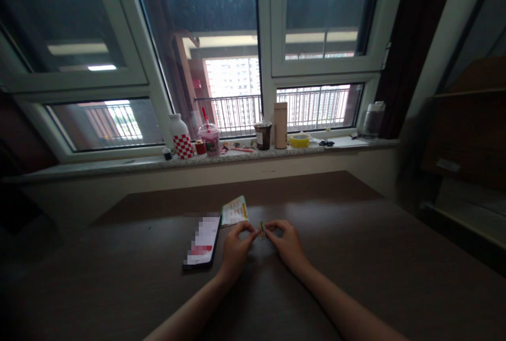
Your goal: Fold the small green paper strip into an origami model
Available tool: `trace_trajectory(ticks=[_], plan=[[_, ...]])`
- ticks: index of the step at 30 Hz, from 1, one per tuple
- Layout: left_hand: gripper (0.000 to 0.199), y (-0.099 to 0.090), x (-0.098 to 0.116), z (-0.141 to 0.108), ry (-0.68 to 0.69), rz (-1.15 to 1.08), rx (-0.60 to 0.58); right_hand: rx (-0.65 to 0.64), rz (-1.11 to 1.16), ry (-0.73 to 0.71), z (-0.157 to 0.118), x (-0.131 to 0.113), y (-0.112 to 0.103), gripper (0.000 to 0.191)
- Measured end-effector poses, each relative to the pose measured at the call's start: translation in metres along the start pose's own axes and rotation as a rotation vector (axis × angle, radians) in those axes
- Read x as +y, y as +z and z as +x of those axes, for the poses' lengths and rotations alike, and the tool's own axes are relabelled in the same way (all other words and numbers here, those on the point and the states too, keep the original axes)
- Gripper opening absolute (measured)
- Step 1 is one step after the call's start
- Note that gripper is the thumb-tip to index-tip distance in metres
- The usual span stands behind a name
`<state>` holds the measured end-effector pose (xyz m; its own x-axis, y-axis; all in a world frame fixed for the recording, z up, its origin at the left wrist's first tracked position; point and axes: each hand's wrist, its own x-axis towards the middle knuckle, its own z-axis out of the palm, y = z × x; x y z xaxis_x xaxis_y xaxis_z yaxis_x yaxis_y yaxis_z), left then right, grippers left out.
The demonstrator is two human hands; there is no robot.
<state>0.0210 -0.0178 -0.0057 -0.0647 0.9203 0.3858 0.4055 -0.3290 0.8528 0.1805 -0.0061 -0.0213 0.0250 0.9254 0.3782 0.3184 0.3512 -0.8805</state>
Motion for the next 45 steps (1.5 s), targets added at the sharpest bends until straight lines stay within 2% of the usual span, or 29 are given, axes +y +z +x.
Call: trace_trajectory(ticks=[3, 7, 13, 19, 26, 38, 45], plan=[[0.016, -0.0005, 0.0041, -0.0014, -0.021, 0.006, -0.084, 0.028, 0.001, 0.005, 0.0005, 0.0029, 0.0000, 0.022], [0.021, -0.0008, 0.0067, -0.0022, -0.052, 0.033, -0.120, 0.013, 0.010, 0.013, 0.0001, 0.0028, 0.0006, 0.023], [0.028, 0.0010, 0.0019, -0.0026, -0.054, 0.072, -0.125, -0.030, 0.084, 0.002, -0.0005, -0.0018, 0.0024, 0.020], [0.021, 0.0012, 0.0020, -0.0015, -0.051, 0.048, -0.082, -0.059, 0.083, 0.003, -0.0005, 0.0034, 0.0044, 0.020], [0.016, 0.0016, 0.0037, -0.0013, -0.046, 0.029, -0.059, -0.027, -0.120, -0.106, -0.0048, 0.0005, 0.0048, 0.011], [0.023, 0.0016, 0.0015, -0.0006, -0.009, 0.026, -0.066, -0.035, -0.130, -0.124, -0.0059, -0.0047, 0.0048, 0.017], [0.023, 0.0043, -0.0009, -0.0005, 0.032, 0.027, -0.061, 0.003, -0.285, -0.189, -0.0082, -0.0051, 0.0051, 0.013]])
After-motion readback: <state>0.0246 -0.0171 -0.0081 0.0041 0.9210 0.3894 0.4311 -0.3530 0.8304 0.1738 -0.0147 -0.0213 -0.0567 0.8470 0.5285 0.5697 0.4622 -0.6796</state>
